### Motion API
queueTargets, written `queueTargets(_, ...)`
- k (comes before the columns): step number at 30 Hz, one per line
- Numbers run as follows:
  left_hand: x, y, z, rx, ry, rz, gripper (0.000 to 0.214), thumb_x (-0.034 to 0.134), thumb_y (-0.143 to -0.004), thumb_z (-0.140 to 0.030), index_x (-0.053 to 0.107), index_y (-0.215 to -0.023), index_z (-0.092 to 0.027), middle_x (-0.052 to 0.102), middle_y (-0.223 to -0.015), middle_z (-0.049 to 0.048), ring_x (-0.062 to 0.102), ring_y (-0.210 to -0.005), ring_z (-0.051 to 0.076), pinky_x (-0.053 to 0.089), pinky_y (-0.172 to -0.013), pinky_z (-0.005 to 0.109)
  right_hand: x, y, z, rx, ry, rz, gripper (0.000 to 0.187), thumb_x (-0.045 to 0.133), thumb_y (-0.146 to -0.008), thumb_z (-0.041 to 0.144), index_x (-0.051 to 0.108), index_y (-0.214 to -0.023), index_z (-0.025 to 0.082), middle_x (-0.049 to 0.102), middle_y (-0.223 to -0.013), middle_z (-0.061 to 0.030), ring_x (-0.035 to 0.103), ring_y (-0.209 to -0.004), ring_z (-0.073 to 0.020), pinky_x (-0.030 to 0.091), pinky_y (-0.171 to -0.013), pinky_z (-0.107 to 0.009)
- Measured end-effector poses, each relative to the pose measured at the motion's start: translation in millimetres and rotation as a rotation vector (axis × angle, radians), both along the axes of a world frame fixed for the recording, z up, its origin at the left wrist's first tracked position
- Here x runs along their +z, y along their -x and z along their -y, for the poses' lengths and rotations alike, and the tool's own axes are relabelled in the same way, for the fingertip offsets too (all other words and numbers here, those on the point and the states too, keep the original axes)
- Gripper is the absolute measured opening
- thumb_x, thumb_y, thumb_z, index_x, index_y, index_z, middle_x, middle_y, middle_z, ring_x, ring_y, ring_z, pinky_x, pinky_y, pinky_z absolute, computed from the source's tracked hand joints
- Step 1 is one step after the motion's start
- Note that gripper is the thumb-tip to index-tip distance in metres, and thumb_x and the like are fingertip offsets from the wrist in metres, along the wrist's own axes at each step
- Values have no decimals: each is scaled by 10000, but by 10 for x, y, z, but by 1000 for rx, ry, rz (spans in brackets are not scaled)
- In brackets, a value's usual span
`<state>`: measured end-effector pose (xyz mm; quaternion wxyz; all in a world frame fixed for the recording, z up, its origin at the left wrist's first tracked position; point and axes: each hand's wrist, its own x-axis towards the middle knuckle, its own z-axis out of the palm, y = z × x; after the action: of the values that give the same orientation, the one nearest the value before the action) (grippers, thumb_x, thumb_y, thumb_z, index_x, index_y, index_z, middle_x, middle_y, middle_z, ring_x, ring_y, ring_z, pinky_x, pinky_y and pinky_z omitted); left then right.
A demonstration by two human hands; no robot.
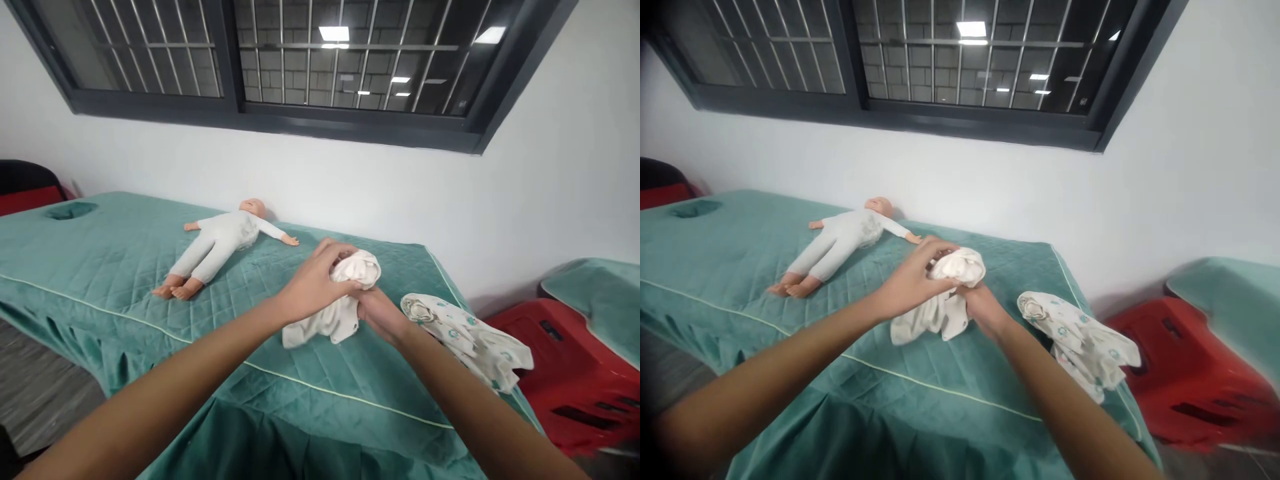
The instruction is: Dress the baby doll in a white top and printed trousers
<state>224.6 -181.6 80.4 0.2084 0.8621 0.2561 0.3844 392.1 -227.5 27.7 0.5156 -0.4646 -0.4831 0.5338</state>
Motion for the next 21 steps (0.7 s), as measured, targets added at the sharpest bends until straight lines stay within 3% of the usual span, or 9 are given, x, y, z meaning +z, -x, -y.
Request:
queueTargets(3, -181, 180, -64, -56, 104, -44, 833, 812, -709, -412, 427, -1434, -267, 413, -1475, 109, 392, -1404, 299, 374, -1157, 460, -118, 192, -32, 5, 22, -321, 473, 693, -789, 289, 627, -1255, 232, 736, -1144, -66, 687, -1052, -268, 555, -877, -392)
queueTargets(5, -317, 335, -141, -32, 175, -30, 917, 820, -695, -418, 370, -1478, -259, 393, -1520, 116, 364, -1434, 305, 347, -1182, 465, -135, 345, -92, 35, 10, -407, 484, 676, -813, 298, 606, -1288, 235, 725, -1183, -69, 681, -1079, -262, 554, -903, -396)
queueTargets(8, -476, 621, -244, 61, 249, 58, 721, 746, -774, -402, 458, -1413, -228, 530, -1442, 91, 498, -1337, 284, 403, -1142, 433, -170, 623, -207, 147, -19, -352, 484, 645, -864, 336, 571, -1334, 252, 689, -1267, -69, 653, -1155, -256, 530, -976, -409)
queueTargets(11, -559, 1094, -314, 234, 290, 79, 573, 699, -800, -435, 562, -1304, -198, 641, -1320, 70, 593, -1229, 287, 474, -1063, 409, -305, 836, -273, 334, -48, -60, 508, 616, -915, 426, 512, -1392, 287, 599, -1405, -74, 605, -1242, -245, 490, -1046, -434)
queueTargets(14, -564, 1881, -281, 529, 315, 31, 628, 731, -735, -501, 589, -1260, -186, 689, -1246, 70, 647, -1129, 270, 524, -981, 367, -544, 812, -288, 379, -146, 334, 543, 570, -934, 487, 455, -1431, 299, 481, -1512, -94, 544, -1314, -250, 472, -1072, -478)
queueTargets(18, -474, 3206, 60, 847, 300, -264, 530, 579, -869, -507, 541, -1306, -210, 683, -1227, -26, 620, -1100, 176, 464, -1019, 330, -894, 436, -360, 102, -392, 812, 446, 560, -920, 442, 555, -1319, 242, 415, -1544, -113, 390, -1432, -304, 292, -1198, -559)
queueTargets(21, -462, 4001, 400, 1159, 339, -473, 469, 519, -901, -517, 538, -1289, -255, 715, -1010, -71, 643, -949, 157, 513, -888, 312, -1063, 152, -442, -4, -430, 1006, 421, 525, -922, 459, 595, -1255, 210, 453, -1506, -137, 425, -1394, -347, 341, -1165, -580)
